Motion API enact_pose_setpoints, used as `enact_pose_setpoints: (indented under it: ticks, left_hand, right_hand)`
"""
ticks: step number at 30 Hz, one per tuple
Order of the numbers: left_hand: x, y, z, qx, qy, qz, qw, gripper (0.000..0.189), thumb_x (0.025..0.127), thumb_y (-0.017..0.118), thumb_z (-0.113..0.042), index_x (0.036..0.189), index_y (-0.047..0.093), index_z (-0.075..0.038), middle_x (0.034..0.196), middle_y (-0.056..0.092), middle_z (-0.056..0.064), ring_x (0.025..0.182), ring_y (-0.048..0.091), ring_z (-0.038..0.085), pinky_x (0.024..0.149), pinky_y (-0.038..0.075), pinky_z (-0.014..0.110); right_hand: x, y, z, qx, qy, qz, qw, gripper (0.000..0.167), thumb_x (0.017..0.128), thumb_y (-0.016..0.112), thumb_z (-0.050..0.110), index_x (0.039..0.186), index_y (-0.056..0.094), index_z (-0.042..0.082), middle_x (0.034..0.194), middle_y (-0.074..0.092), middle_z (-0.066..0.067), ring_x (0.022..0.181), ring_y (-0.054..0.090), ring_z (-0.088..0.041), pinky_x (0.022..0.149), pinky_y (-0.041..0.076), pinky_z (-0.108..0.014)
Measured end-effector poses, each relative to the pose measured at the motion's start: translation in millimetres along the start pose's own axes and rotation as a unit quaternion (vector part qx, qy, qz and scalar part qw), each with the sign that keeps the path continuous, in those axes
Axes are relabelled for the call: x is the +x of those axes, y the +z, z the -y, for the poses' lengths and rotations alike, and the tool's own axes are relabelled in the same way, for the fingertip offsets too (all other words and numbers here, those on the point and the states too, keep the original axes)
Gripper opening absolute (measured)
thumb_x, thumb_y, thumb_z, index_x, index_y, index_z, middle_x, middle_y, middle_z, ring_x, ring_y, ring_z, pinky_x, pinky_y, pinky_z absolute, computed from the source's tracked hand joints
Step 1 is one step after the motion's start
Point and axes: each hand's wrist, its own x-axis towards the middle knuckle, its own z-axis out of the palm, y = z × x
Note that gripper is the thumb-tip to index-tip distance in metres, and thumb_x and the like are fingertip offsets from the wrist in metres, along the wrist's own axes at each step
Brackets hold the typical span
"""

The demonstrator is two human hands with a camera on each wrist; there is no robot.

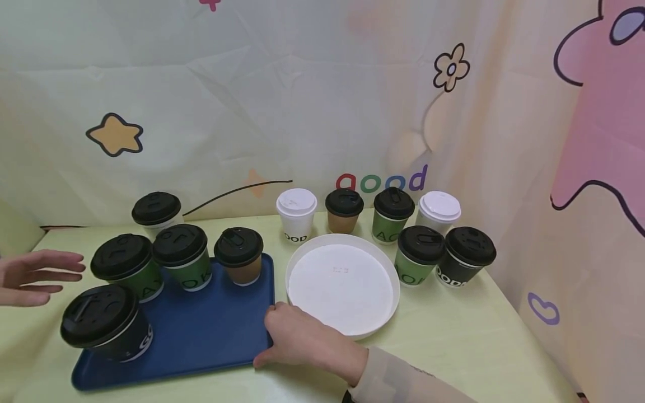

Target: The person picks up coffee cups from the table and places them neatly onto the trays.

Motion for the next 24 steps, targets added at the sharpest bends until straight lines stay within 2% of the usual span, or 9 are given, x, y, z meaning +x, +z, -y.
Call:
enact_pose_setpoints:
  ticks: [2,4,6,9,11,17,21,24]
  left_hand:
    - [7.5,-1.5,-8.5,0.02,-0.033,-0.031,0.9988,0.057,0.099,0.065,0.001,0.15,0.043,-0.015,0.133,0.057,-0.02,0.114,0.059,-0.005,0.083,0.056,0.027]
    - [15.3,-2.3,-16.2,0.032,-0.045,-0.058,0.9968,0.057,0.101,0.066,-0.004,0.151,0.042,-0.017,0.132,0.056,-0.02,0.113,0.057,-0.008,0.082,0.056,0.026]
    - [22.8,-3.4,-22.5,0.038,-0.037,-0.078,0.9955,0.057,0.101,0.066,-0.005,0.151,0.042,-0.017,0.133,0.057,-0.018,0.113,0.057,-0.008,0.082,0.054,0.023]
    - [33.4,-5.8,-31.6,0.042,-0.029,-0.092,0.9945,0.056,0.101,0.066,-0.007,0.151,0.043,-0.016,0.132,0.057,-0.019,0.114,0.056,-0.008,0.082,0.051,0.019]
    - [40.1,-6.8,-37.1,0.046,-0.036,-0.098,0.9934,0.056,0.101,0.066,-0.009,0.151,0.043,-0.018,0.131,0.057,-0.021,0.114,0.055,-0.008,0.082,0.05,0.017]
    - [59.7,-12.5,-53.9,0.059,-0.053,-0.079,0.9937,0.055,0.103,0.065,-0.016,0.152,0.042,-0.016,0.134,0.055,-0.019,0.117,0.053,-0.007,0.085,0.047,0.016]
    - [74.0,-15.5,-67.8,0.069,-0.065,-0.062,0.9936,0.055,0.104,0.065,-0.022,0.153,0.041,-0.017,0.143,0.051,-0.005,0.119,0.052,-0.005,0.086,0.044,0.016]
    - [84.4,-17.5,-79.6,0.076,-0.071,-0.047,0.9935,0.055,0.104,0.064,-0.024,0.153,0.04,-0.016,0.149,0.045,0.007,0.124,0.048,0.002,0.088,0.042,0.016]
  right_hand:
    - [-0.3,0.2,0.1,0.002,0.0,0.0,1.0,0.068,0.075,0.09,0.053,0.111,0.065,0.001,0.092,0.06,-0.004,0.077,0.057,-0.012,0.07,0.052,-0.028]
    - [-0.8,0.3,0.2,0.004,0.0,-0.001,1.0,0.068,0.075,0.09,0.053,0.11,0.065,0.001,0.091,0.059,-0.004,0.076,0.057,-0.012,0.07,0.052,-0.028]
    - [-1.1,0.4,0.2,0.005,0.001,-0.001,1.0,0.067,0.075,0.09,0.053,0.109,0.065,0.001,0.091,0.059,-0.003,0.075,0.057,-0.012,0.069,0.052,-0.028]
    - [-1.1,0.4,-0.2,0.003,0.002,-0.001,1.0,0.067,0.075,0.09,0.053,0.108,0.065,0.002,0.09,0.058,-0.003,0.076,0.056,-0.012,0.069,0.052,-0.027]
    - [-1.1,0.3,-0.2,0.003,0.001,-0.002,1.0,0.067,0.074,0.09,0.053,0.109,0.065,0.002,0.09,0.058,-0.003,0.076,0.056,-0.012,0.069,0.052,-0.027]
    - [-0.7,0.2,0.1,-0.001,0.002,-0.002,1.0,0.067,0.074,0.09,0.054,0.11,0.065,0.002,0.091,0.059,-0.004,0.076,0.057,-0.012,0.069,0.052,-0.028]
    - [-0.3,0.9,-0.4,-0.005,0.003,-0.003,1.0,0.068,0.075,0.089,0.055,0.11,0.065,0.002,0.091,0.059,-0.004,0.076,0.057,-0.013,0.069,0.052,-0.029]
    - [-0.4,0.5,-0.5,-0.005,0.002,-0.003,1.0,0.068,0.075,0.089,0.055,0.11,0.065,0.002,0.091,0.059,-0.004,0.075,0.057,-0.013,0.068,0.052,-0.028]
